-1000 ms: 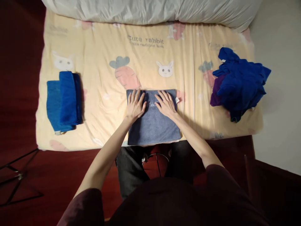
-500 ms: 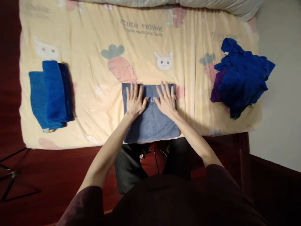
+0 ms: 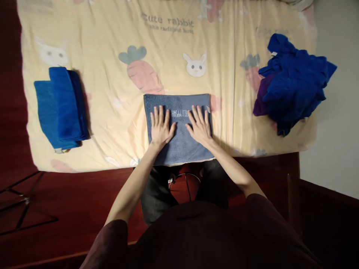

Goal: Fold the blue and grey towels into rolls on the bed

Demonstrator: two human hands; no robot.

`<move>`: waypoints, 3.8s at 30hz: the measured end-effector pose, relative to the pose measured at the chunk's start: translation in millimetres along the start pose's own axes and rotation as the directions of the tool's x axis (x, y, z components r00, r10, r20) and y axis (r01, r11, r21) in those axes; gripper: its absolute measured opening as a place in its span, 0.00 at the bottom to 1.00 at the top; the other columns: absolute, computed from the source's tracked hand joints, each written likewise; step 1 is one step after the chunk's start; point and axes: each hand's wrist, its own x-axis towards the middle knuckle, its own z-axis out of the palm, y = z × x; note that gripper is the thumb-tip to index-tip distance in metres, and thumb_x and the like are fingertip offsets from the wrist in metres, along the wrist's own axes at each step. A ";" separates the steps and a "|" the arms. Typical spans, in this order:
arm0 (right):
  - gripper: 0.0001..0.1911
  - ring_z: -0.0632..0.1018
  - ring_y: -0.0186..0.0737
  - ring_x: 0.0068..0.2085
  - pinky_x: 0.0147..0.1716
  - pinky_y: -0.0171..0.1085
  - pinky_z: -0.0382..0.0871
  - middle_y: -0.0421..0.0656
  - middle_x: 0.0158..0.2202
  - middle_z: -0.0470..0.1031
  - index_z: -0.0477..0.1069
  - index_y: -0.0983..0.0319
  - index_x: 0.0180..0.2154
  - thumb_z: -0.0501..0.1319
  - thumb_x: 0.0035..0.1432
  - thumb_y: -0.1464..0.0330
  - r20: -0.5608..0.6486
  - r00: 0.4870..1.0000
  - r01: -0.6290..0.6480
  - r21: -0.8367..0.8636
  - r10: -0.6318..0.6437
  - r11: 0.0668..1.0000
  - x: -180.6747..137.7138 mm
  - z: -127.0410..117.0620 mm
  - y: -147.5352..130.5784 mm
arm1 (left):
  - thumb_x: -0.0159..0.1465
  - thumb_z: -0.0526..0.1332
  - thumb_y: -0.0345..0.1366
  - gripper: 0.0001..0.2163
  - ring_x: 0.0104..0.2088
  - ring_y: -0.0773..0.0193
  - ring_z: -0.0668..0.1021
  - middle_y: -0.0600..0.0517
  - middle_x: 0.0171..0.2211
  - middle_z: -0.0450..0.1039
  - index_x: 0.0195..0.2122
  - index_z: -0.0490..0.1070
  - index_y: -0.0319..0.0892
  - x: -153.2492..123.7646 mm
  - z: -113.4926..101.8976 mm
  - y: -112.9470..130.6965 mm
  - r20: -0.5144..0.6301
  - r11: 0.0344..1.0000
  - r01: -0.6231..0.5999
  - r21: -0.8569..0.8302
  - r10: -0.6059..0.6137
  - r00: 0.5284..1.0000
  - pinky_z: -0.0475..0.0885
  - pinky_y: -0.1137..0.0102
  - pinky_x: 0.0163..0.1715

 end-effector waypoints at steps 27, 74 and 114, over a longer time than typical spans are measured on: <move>0.36 0.53 0.53 0.78 0.78 0.58 0.42 0.54 0.77 0.50 0.51 0.69 0.76 0.50 0.77 0.58 -0.215 0.975 -0.054 -0.020 0.049 0.998 -166.1 40.7 15.7 | 0.77 0.47 0.46 0.31 0.78 0.47 0.50 0.39 0.77 0.46 0.77 0.53 0.35 -184.7 -2.9 -33.7 -0.019 0.993 -0.062 0.104 0.064 0.998 0.46 0.45 0.76; 0.21 0.78 0.48 0.64 0.65 0.53 0.74 0.49 0.60 0.80 0.81 0.61 0.57 0.60 0.65 0.74 -0.266 0.943 0.240 0.124 -0.201 0.963 -208.6 31.2 33.6 | 0.69 0.53 0.32 0.22 0.67 0.51 0.73 0.41 0.65 0.73 0.62 0.75 0.42 -200.6 -20.3 -54.3 0.094 0.951 -0.286 -0.117 0.297 0.950 0.67 0.48 0.70; 0.21 0.80 0.45 0.32 0.34 0.40 0.78 0.44 0.27 0.79 0.79 0.62 0.32 0.64 0.57 0.50 -0.319 0.873 -0.010 0.745 0.369 0.667 -163.2 35.3 36.4 | 0.67 0.59 0.52 0.20 0.43 0.51 0.82 0.43 0.40 0.83 0.43 0.78 0.38 -162.5 -33.9 -42.3 -0.039 0.868 0.152 -0.472 -0.193 0.981 0.76 0.63 0.45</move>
